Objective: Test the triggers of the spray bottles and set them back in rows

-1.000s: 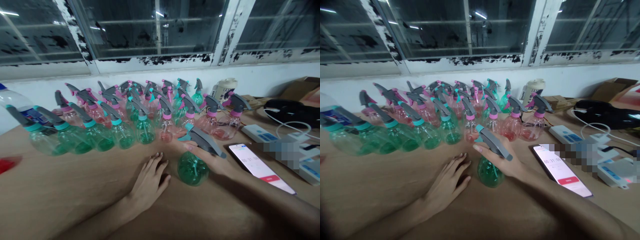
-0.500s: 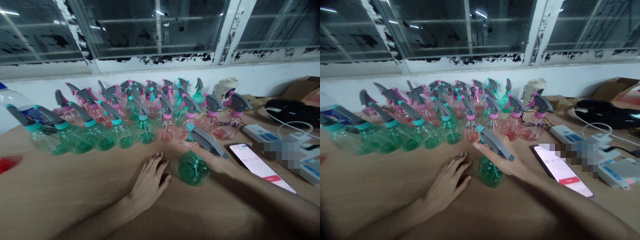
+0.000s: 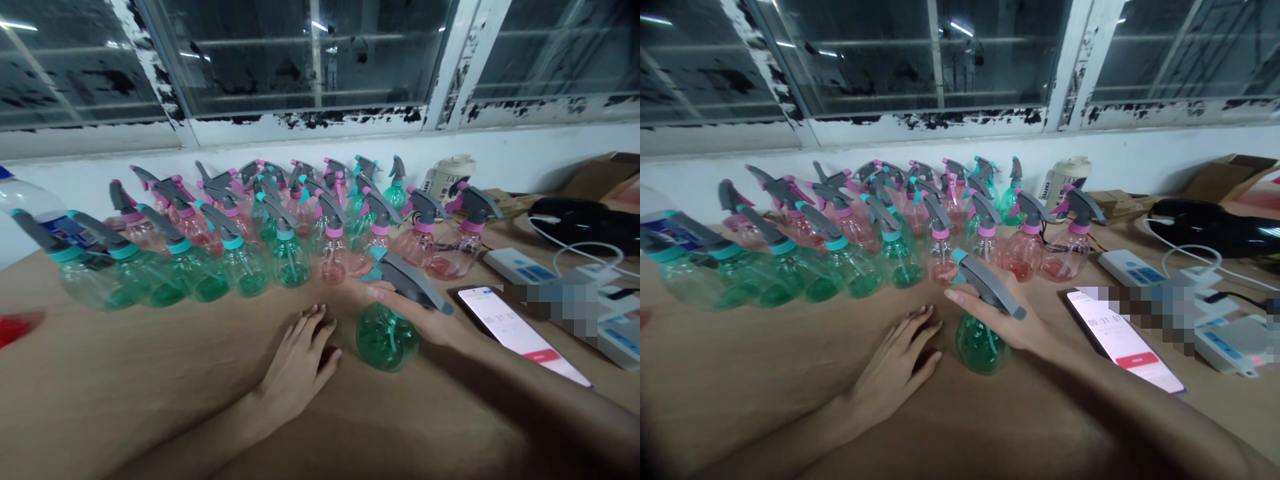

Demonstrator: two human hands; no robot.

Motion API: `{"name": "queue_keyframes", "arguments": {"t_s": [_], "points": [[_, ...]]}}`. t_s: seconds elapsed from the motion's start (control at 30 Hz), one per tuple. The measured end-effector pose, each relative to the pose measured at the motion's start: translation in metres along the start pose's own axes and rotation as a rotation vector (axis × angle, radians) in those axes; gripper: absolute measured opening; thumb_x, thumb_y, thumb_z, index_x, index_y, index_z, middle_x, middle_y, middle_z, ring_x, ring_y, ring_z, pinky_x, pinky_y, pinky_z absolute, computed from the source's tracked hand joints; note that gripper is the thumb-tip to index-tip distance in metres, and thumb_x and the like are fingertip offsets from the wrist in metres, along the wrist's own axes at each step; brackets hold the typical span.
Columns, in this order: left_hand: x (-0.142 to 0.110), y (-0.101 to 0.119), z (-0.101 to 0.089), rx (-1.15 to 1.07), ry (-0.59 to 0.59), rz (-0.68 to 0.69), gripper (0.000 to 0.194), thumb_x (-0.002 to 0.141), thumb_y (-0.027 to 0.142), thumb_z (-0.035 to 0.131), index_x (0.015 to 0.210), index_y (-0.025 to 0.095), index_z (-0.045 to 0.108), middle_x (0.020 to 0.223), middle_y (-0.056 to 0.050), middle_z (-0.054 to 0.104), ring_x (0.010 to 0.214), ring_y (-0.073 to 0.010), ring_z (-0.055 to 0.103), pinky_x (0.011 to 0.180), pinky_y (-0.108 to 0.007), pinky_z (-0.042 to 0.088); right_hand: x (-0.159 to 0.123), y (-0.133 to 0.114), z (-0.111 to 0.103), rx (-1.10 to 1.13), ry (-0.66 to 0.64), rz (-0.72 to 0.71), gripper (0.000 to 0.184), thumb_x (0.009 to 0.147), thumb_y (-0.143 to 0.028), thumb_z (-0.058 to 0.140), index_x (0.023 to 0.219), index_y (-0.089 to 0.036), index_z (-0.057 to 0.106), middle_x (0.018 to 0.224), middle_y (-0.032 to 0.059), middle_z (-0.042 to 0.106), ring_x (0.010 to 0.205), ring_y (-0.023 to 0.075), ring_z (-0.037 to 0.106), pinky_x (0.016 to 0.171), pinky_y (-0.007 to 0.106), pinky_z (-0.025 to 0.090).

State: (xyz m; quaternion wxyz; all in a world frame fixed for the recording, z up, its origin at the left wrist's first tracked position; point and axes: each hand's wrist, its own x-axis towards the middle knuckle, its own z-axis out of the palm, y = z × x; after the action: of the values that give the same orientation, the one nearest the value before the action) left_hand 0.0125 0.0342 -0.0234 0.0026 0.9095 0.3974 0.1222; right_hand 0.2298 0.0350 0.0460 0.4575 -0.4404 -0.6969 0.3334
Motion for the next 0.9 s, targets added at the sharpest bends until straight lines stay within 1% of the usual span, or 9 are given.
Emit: {"name": "queue_keyframes", "arguments": {"t_s": [0.07, 0.13, 0.23, 0.3, 0.47, 0.6, 0.7, 0.8, 0.9], "points": [[0.0, 0.0, 0.0, -0.002, -0.001, -0.004, 0.037, 0.09, 0.028, 0.05, 0.124, 0.013, 0.05, 0.139, -0.016, 0.042, 0.129, -0.0308, 0.038, 0.102, -0.051, 0.037, 0.0, -0.004, 0.0, 0.052, -0.007, -0.003, 0.021, 0.083, -0.042, 0.056, 0.089, -0.024, 0.066, 0.079, 0.0022, 0.068, 0.088, 0.0219, 0.064, 0.082, 0.037, 0.049], [0.0, 0.0, 0.0, -0.001, 0.0, -0.004, 0.037, 0.09, 0.028, 0.05, 0.124, 0.013, 0.05, 0.139, -0.016, 0.042, 0.129, -0.031, 0.038, 0.102, -0.051, 0.037, 0.001, -0.009, 0.0, 0.067, 0.007, -0.009, 0.02, 0.082, -0.041, 0.057, 0.092, -0.025, 0.065, 0.083, 0.0024, 0.068, 0.093, 0.0217, 0.063, 0.086, 0.037, 0.048], [0.0, 0.0, 0.0, 0.003, 0.0, 0.002, 0.037, 0.091, 0.028, 0.049, 0.125, 0.013, 0.05, 0.139, -0.015, 0.042, 0.129, -0.0308, 0.038, 0.102, -0.051, 0.037, 0.002, -0.014, 0.0, 0.025, 0.04, -0.008, 0.017, 0.081, -0.039, 0.058, 0.088, -0.024, 0.063, 0.082, 0.0027, 0.067, 0.085, 0.0211, 0.064, 0.082, 0.037, 0.049], [0.0, 0.0, -0.001, 0.005, -0.002, 0.0, 0.037, 0.09, 0.028, 0.05, 0.124, 0.013, 0.05, 0.139, -0.015, 0.043, 0.129, -0.0307, 0.039, 0.102, -0.051, 0.037, 0.002, -0.016, 0.0, 0.02, 0.051, -0.002, 0.016, 0.08, -0.038, 0.059, 0.086, -0.023, 0.062, 0.082, 0.0028, 0.066, 0.084, 0.0209, 0.064, 0.081, 0.036, 0.05], [0.0, 0.0, -0.001, -0.008, 0.016, 0.003, 0.036, 0.09, 0.027, 0.05, 0.123, 0.014, 0.051, 0.138, -0.014, 0.044, 0.129, -0.0304, 0.039, 0.102, -0.051, 0.037, 0.003, -0.015, 0.0, 0.026, 0.037, 0.001, 0.022, 0.079, -0.043, 0.058, 0.083, -0.023, 0.063, 0.079, 0.0026, 0.065, 0.081, 0.0207, 0.064, 0.076, 0.035, 0.051], [0.0, 0.0, 0.0, -0.014, 0.022, 0.003, 0.035, 0.09, 0.027, 0.05, 0.123, 0.014, 0.051, 0.137, -0.015, 0.045, 0.129, -0.031, 0.038, 0.102, -0.051, 0.037, 0.002, -0.012, 0.001, 0.027, 0.003, 0.008, 0.023, 0.08, -0.045, 0.057, 0.085, -0.024, 0.066, 0.08, 0.0024, 0.068, 0.083, 0.0208, 0.065, 0.083, 0.037, 0.049], [0.0, 0.0, 0.0, -0.007, 0.012, -0.001, 0.036, 0.09, 0.027, 0.051, 0.123, 0.013, 0.051, 0.138, -0.015, 0.044, 0.129, -0.0312, 0.039, 0.102, -0.05, 0.037, 0.001, -0.011, 0.001, 0.075, -0.036, 0.028, 0.023, 0.082, -0.044, 0.055, 0.089, -0.025, 0.067, 0.084, 0.0024, 0.069, 0.081, 0.0194, 0.065, 0.084, 0.037, 0.049], [-0.001, 0.0, 0.0, -0.004, 0.001, -0.002, 0.036, 0.09, 0.027, 0.05, 0.123, 0.013, 0.051, 0.139, -0.015, 0.043, 0.129, -0.031, 0.038, 0.102, -0.05, 0.037, 0.001, -0.008, 0.001, 0.083, -0.012, 0.036, 0.022, 0.081, -0.042, 0.057, 0.09, -0.024, 0.065, 0.088, 0.003, 0.069, 0.082, 0.0192, 0.065, 0.081, 0.035, 0.05], [-0.001, 0.0, 0.0, -0.011, 0.004, -0.005, 0.037, 0.09, 0.027, 0.05, 0.123, 0.013, 0.051, 0.139, -0.015, 0.043, 0.129, -0.0307, 0.039, 0.102, -0.05, 0.037, 0.001, -0.002, 0.001, 0.079, 0.021, 0.045, 0.022, 0.081, -0.041, 0.06, 0.093, -0.022, 0.06, 0.086, 0.0025, 0.066, 0.078, 0.0181, 0.063, 0.072, 0.032, 0.05]]}}
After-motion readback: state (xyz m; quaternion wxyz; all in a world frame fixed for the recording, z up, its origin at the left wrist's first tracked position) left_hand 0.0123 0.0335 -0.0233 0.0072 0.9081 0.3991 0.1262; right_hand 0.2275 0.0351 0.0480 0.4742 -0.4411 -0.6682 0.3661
